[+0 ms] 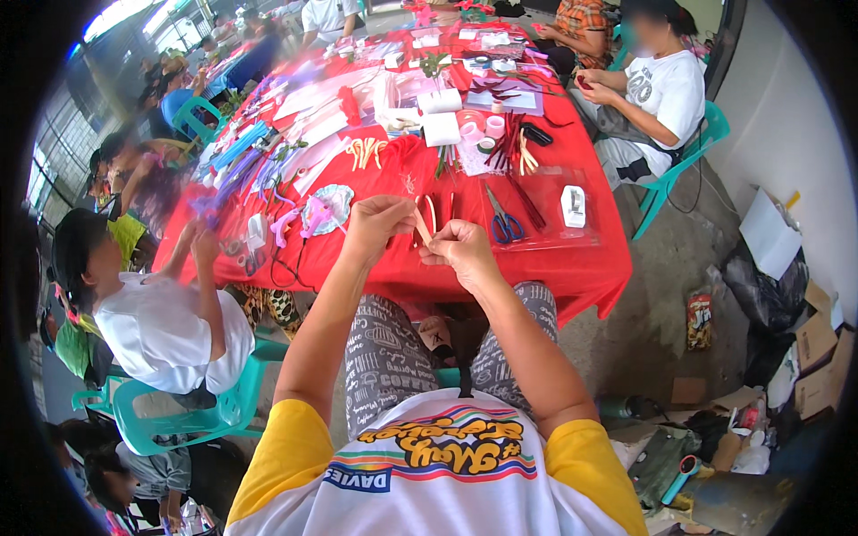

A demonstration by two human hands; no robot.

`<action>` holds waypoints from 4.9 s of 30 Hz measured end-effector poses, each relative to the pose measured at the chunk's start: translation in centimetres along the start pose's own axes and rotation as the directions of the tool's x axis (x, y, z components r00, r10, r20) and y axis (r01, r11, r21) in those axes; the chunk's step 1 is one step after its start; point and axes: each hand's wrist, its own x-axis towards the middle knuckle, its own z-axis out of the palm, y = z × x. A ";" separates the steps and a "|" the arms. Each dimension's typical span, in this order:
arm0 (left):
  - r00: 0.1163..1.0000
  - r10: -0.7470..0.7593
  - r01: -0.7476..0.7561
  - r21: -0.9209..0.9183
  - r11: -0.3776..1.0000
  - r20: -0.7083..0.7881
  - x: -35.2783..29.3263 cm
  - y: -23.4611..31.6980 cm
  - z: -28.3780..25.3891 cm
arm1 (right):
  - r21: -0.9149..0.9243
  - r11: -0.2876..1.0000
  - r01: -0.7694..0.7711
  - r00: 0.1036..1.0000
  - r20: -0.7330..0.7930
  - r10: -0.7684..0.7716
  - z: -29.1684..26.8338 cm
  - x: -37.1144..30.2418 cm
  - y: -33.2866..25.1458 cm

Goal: The person assembles ribbon decorations at a table. They pick up red ribbon strips, fold them together by hand, and secure the center of the bundle with a thin wire.

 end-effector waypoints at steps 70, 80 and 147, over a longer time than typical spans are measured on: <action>0.885 0.179 0.384 0.891 0.243 -0.430 9.4 -13.5 -12.5 | -0.925 0.363 -0.110 0.795 -0.302 -0.527 -12.0 10.4 10.4; 0.905 0.278 0.193 0.892 0.408 -0.323 9.1 -12.3 -13.7 | -0.990 0.119 -0.080 0.817 -0.134 -0.561 -10.6 9.2 8.0; 0.988 0.041 -0.081 0.282 0.956 0.147 -2.0 3.4 -0.3 | -0.095 0.990 -0.104 0.980 0.157 0.119 -0.1 -1.1 -3.2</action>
